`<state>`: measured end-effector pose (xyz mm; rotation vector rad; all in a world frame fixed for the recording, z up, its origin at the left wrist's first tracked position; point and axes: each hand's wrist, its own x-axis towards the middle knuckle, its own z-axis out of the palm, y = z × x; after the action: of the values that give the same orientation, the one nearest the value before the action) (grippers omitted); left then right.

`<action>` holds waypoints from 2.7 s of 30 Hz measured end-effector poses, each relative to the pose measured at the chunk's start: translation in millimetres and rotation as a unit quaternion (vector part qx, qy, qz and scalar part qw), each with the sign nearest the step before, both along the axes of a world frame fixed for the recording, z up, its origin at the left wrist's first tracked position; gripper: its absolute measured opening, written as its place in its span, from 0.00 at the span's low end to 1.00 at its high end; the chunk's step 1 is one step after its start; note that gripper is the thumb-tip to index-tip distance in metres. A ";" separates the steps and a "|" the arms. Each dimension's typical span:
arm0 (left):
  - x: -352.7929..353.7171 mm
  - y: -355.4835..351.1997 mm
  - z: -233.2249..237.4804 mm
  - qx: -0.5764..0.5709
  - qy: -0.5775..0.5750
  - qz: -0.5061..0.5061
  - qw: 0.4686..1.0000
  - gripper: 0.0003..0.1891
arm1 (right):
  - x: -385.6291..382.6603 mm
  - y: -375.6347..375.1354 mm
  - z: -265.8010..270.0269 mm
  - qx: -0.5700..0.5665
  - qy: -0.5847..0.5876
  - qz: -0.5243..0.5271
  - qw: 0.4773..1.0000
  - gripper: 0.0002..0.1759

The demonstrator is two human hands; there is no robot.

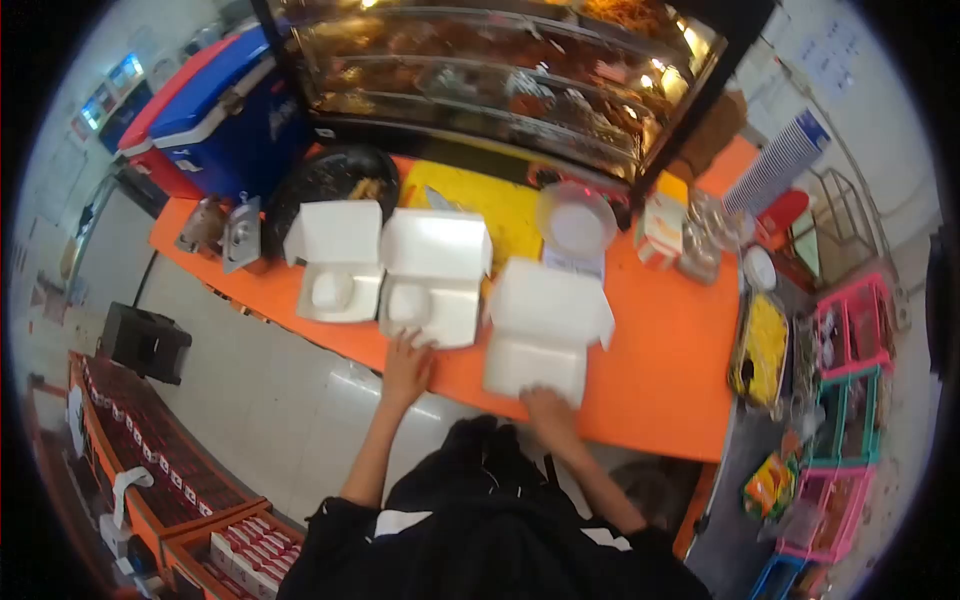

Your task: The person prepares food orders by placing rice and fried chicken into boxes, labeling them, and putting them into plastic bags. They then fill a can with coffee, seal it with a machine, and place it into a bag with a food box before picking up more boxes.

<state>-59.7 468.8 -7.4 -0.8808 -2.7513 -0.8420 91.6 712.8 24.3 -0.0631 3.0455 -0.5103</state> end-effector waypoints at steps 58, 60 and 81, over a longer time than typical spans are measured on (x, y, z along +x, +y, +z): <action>-531.2 32.4 496.4 0.023 0.601 -0.144 0.786 0.25 | -521.4 21.3 465.4 0.345 0.514 -0.033 0.785 0.24; -529.2 32.2 495.2 0.011 0.614 -0.119 0.780 0.25 | -514.3 20.3 466.3 0.360 0.482 -0.064 0.796 0.27; -356.3 -137.8 336.6 -0.048 0.301 -0.180 0.935 0.26 | -399.6 -73.1 394.9 0.357 0.472 0.010 0.806 0.28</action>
<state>-416.1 331.0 329.2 -1.4124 -2.1381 -0.3794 -308.1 639.7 419.2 -0.4263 3.8860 1.0271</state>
